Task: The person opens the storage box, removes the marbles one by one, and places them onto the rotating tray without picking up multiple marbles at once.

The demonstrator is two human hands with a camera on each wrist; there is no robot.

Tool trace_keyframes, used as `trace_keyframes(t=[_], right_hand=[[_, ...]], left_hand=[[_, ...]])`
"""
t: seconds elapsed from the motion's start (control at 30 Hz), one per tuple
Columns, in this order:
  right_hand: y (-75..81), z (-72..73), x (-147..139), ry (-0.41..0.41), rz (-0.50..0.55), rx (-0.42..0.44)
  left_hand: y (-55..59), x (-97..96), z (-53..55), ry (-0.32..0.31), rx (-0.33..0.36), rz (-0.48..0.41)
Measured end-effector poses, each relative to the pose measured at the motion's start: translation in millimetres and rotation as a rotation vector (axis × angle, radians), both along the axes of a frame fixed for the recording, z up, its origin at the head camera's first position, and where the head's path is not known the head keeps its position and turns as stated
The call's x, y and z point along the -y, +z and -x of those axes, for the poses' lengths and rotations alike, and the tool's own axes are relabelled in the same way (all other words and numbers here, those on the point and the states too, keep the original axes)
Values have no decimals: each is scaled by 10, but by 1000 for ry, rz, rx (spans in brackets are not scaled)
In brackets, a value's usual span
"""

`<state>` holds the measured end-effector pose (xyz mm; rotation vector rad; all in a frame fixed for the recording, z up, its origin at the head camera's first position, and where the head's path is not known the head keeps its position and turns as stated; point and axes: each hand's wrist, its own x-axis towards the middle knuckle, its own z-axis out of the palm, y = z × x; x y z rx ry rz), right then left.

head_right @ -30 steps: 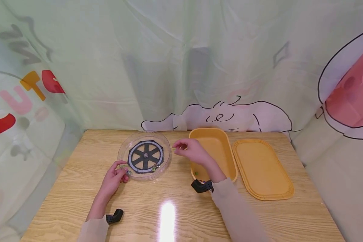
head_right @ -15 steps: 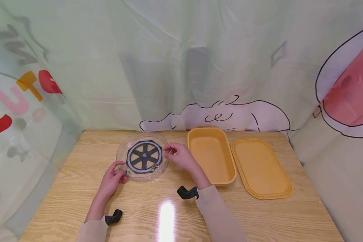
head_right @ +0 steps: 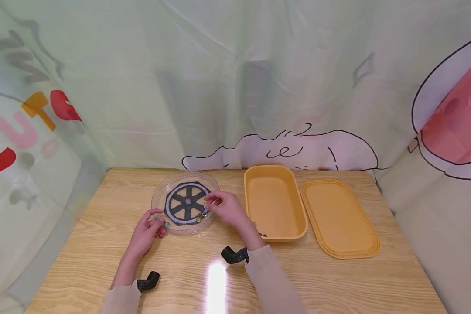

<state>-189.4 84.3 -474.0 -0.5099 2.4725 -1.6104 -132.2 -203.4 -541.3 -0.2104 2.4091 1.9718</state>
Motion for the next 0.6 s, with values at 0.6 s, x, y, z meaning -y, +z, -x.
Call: trace_keyframes(t=[0.6], right_hand=[[44,-27,-65,15,49,43]], left_hand=[[4,-3,-9,4,-9,-3]])
